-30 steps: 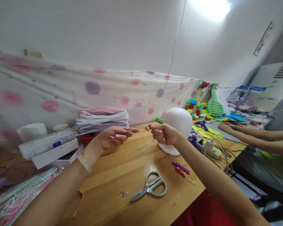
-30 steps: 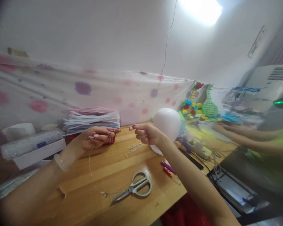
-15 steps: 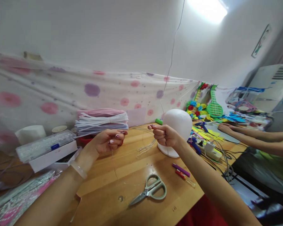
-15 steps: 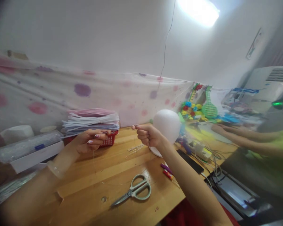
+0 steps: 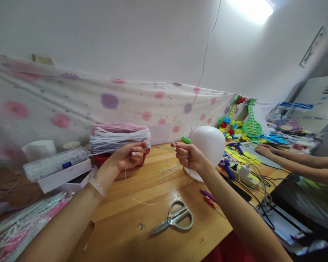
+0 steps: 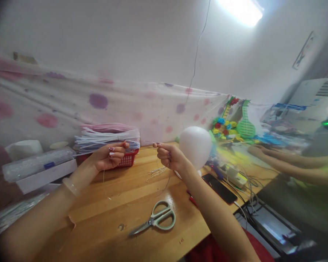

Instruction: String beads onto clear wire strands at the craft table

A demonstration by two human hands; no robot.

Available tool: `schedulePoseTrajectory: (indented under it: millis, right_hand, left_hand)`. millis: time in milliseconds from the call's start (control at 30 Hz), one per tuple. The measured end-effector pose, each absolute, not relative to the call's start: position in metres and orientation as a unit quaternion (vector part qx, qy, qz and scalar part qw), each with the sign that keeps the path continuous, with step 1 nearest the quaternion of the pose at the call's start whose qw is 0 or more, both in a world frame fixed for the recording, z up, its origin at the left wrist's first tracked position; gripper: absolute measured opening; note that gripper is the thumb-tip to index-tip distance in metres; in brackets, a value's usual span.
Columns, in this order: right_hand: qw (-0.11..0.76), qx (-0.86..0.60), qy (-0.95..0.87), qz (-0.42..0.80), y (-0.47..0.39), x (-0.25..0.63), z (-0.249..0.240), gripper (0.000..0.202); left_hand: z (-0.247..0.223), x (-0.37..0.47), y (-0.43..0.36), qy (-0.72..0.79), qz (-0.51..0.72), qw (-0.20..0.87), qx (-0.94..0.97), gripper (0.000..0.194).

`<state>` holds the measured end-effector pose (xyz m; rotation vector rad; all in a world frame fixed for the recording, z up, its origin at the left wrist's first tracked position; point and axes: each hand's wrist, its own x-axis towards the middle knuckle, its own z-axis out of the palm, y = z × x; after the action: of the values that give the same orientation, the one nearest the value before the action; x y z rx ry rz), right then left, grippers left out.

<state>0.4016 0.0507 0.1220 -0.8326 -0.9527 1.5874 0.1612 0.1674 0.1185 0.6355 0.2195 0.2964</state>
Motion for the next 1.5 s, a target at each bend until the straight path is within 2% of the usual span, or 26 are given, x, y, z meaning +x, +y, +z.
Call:
schedulePoseTrajectory:
  millis: [367, 633, 800, 1000, 1267, 1500]
  right_hand:
    - [0.530, -0.355, -0.399, 0.659, 0.059, 0.396, 0.115, 0.014]
    - [0.481, -0.383, -0.425, 0.664, 0.060, 0.388, 0.110, 0.015]
    - [0.451, -0.378, -0.453, 0.670, 0.053, 0.370, 0.113, 0.013]
    - [0.418, -0.337, -0.478, 0.695, 0.038, 0.371, 0.120, 0.012]
    - [0.374, -0.303, -0.502, 0.719, 0.023, 0.383, 0.121, 0.015]
    - [0.376, -0.261, -0.511, 0.728, 0.022, 0.385, 0.116, 0.012]
  left_hand:
    - [0.111, 0.166, 0.175, 0.072, 0.208, 0.943, 0.249, 0.027]
    - [0.112, 0.155, 0.182, 0.144, 0.047, 0.924, 0.352, 0.017]
    - [0.117, 0.158, 0.178, 0.155, 0.006, 0.900, 0.407, 0.013]
    - [0.121, 0.149, 0.153, 0.088, 0.030, 0.885, 0.457, 0.026]
    - [0.124, 0.143, 0.118, 0.028, -0.027, 0.914, 0.404, 0.028]
    - [0.111, 0.143, 0.112, -0.043, -0.048, 0.937, 0.344, 0.029]
